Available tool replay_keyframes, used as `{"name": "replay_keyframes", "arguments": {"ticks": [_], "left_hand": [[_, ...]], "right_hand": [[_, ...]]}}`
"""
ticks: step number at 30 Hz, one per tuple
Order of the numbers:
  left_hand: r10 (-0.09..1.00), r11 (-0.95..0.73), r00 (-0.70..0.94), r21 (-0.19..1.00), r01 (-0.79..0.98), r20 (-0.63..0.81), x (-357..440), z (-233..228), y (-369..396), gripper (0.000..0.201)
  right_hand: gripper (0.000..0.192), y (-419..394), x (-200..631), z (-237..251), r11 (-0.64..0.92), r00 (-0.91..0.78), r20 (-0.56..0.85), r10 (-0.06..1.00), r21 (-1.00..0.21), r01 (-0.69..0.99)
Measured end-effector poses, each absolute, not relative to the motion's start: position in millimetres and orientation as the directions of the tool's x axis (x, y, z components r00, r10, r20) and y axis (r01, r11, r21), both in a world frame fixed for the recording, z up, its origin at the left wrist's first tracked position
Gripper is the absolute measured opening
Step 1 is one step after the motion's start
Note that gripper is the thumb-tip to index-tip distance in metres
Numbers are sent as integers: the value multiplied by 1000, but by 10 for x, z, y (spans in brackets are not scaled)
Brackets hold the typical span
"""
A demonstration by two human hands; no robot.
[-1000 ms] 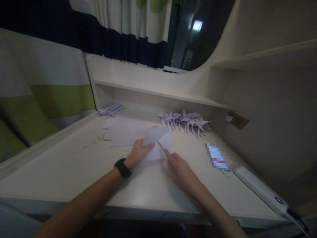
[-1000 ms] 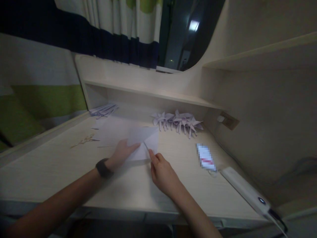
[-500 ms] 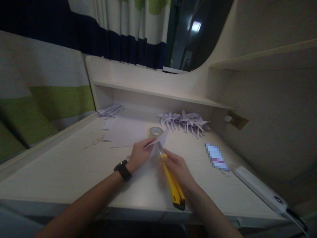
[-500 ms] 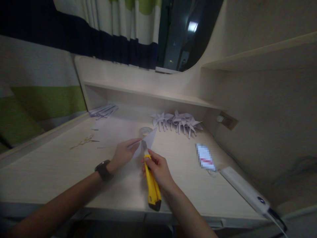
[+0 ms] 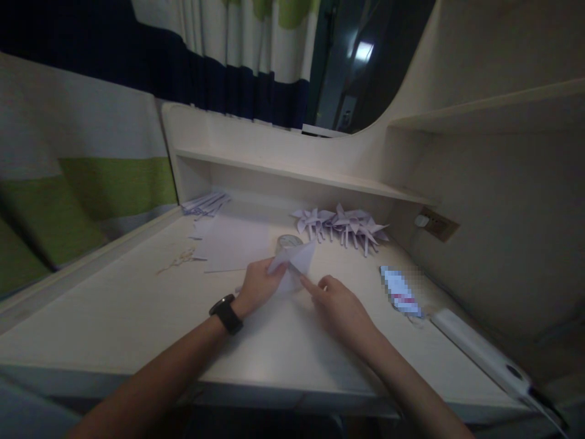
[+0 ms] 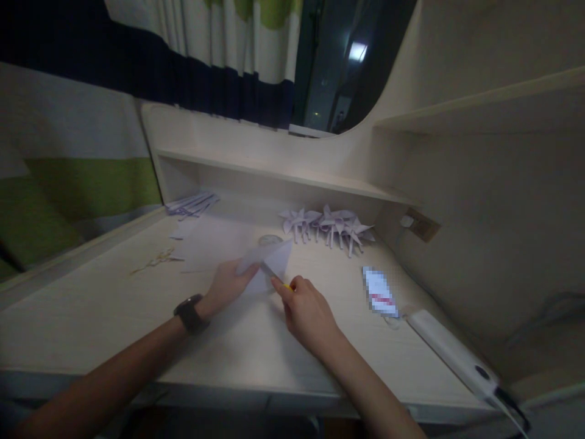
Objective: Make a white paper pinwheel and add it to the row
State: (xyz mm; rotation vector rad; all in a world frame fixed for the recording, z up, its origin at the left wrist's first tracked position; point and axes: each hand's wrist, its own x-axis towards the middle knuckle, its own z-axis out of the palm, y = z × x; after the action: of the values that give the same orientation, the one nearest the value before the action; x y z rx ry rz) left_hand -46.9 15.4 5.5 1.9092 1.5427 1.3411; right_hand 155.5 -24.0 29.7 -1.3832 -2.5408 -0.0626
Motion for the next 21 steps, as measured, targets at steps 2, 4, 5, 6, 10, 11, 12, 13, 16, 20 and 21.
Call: {"name": "replay_keyframes", "arguments": {"ticks": [2, 4, 5, 6, 10, 11, 12, 13, 16, 20, 21], "left_hand": [[887, -388, -7, 752, 533, 462, -464, 68, 138, 37], [883, -404, -5, 764, 503, 470, -459, 76, 128, 35], [886, -394, -18, 773, 497, 463, -457, 79, 128, 34], [894, -369, -42, 788, 493, 446, -457, 80, 131, 34], [938, -243, -156, 907, 345, 311, -466, 83, 171, 32], [945, -224, -174, 935, 275, 277, -471, 83, 183, 32], [951, -207, -187, 957, 201, 245, -475, 82, 194, 33], [958, -194, -188, 973, 122, 215, -478, 81, 202, 35], [987, -143, -91, 983, -113, 133, -478, 61, 209, 39], [991, -31, 117, 977, -211, 57, -472, -31, 205, 38], [985, -2, 166, 980, -197, 35, -473, -67, 209, 36]], "right_hand": [[52, -242, 1564, 336, 565, -513, 264, 817, -188, 803], [48, -247, 1548, 343, 560, -483, 284, 828, -412, 719], [47, -252, 1533, 338, 531, -464, 270, 844, -547, 647], [48, -259, 1518, 330, 477, -443, 242, 863, -679, 559], [54, -298, 1533, 309, 166, -402, 64, 913, -960, 223], [55, -302, 1570, 309, 115, -396, 37, 918, -978, 176], [55, -298, 1619, 308, 78, -387, 17, 922, -987, 142], [54, -284, 1678, 305, 58, -381, 7, 925, -991, 122], [50, -164, 1883, 275, 48, -303, 2, 953, -988, 146], [48, 167, 2112, 200, 115, -109, 78, 991, -912, 394], [41, 265, 2153, 181, 128, -86, 98, 991, -849, 513]]}}
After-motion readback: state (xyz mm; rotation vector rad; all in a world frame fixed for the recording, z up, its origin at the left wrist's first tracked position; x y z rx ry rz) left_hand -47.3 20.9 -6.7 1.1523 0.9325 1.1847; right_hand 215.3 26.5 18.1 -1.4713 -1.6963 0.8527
